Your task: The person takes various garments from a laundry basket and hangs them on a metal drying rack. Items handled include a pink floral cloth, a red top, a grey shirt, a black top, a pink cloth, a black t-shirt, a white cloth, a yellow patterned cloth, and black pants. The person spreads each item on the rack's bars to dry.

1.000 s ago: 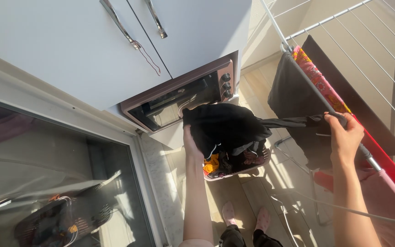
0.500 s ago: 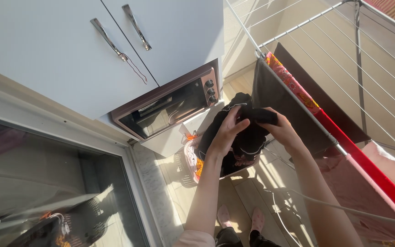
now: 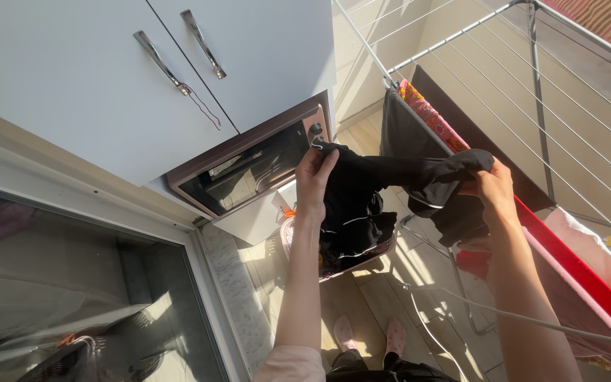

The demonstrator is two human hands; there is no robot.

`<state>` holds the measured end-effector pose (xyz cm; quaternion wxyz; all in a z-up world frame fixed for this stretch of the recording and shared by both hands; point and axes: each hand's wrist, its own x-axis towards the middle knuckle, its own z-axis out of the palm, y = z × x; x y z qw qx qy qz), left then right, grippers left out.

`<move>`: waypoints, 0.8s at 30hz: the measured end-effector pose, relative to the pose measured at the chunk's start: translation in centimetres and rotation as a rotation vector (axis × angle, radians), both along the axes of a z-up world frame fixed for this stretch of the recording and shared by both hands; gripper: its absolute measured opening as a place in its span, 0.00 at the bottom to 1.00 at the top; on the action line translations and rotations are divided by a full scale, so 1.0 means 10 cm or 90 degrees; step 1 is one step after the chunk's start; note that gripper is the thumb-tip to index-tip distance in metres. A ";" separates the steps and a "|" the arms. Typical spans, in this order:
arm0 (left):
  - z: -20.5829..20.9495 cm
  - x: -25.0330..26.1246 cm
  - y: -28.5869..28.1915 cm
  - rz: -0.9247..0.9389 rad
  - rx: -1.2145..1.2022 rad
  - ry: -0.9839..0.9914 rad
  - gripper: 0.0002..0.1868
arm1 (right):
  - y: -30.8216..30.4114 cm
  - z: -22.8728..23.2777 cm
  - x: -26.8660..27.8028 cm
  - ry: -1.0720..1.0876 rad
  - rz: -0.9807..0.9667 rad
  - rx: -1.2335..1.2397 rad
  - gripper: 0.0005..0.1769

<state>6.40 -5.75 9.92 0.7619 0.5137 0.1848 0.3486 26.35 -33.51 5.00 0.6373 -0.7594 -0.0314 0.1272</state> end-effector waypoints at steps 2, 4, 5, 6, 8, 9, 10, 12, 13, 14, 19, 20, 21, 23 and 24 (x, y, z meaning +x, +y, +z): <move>0.04 -0.05 0.08 -0.098 0.076 0.142 0.14 | -0.05 0.12 0.04 -0.003 -0.064 0.046 0.07; 0.00 -0.06 0.10 -0.125 0.049 0.131 0.13 | -0.16 0.01 0.18 -0.024 -0.069 0.028 0.07; -0.03 -0.08 0.11 -0.150 0.023 0.123 0.12 | -0.21 -0.06 0.24 -0.043 -0.073 0.010 0.07; 0.07 -0.12 0.07 -0.150 0.022 0.124 0.12 | -0.23 0.04 0.15 -0.041 -0.072 0.010 0.07; 0.27 -0.15 0.00 -0.205 -0.089 0.065 0.09 | -0.26 0.28 0.01 -0.027 0.084 0.011 0.13; 0.27 -0.14 -0.01 -0.205 -0.091 0.067 0.09 | -0.27 0.25 0.03 -0.026 0.084 0.010 0.13; 0.27 -0.12 -0.02 -0.220 -0.080 0.070 0.12 | -0.27 0.22 0.05 -0.022 0.198 -0.110 0.24; 0.30 -0.11 -0.05 -0.233 -0.075 0.078 0.16 | -0.14 0.45 -0.16 -0.011 0.317 -0.231 0.37; 0.34 -0.08 -0.06 -0.268 -0.055 0.117 0.28 | 0.00 0.72 -0.37 -0.029 0.370 -0.173 0.39; 0.38 -0.06 -0.07 -0.302 -0.035 0.157 0.41 | 0.14 0.99 -0.58 -0.047 0.423 -0.115 0.42; 0.40 -0.10 -0.18 -0.370 0.141 0.096 0.19 | 0.63 1.10 -0.87 -0.134 0.454 -0.003 0.58; 0.42 -0.12 -0.20 -0.396 0.198 0.129 0.17 | 0.68 1.09 -0.86 -0.142 0.492 -0.028 0.58; 0.39 -0.12 -0.14 -0.396 0.200 0.130 0.17 | 0.63 1.00 -0.80 -0.143 0.492 -0.026 0.58; 0.32 -0.12 -0.02 -0.286 0.235 0.134 0.13 | 0.52 0.84 -0.68 -0.123 0.443 -0.078 0.07; 0.36 -0.17 0.07 -0.285 0.236 0.134 0.13 | 0.45 0.75 -0.56 -0.124 0.443 -0.077 0.07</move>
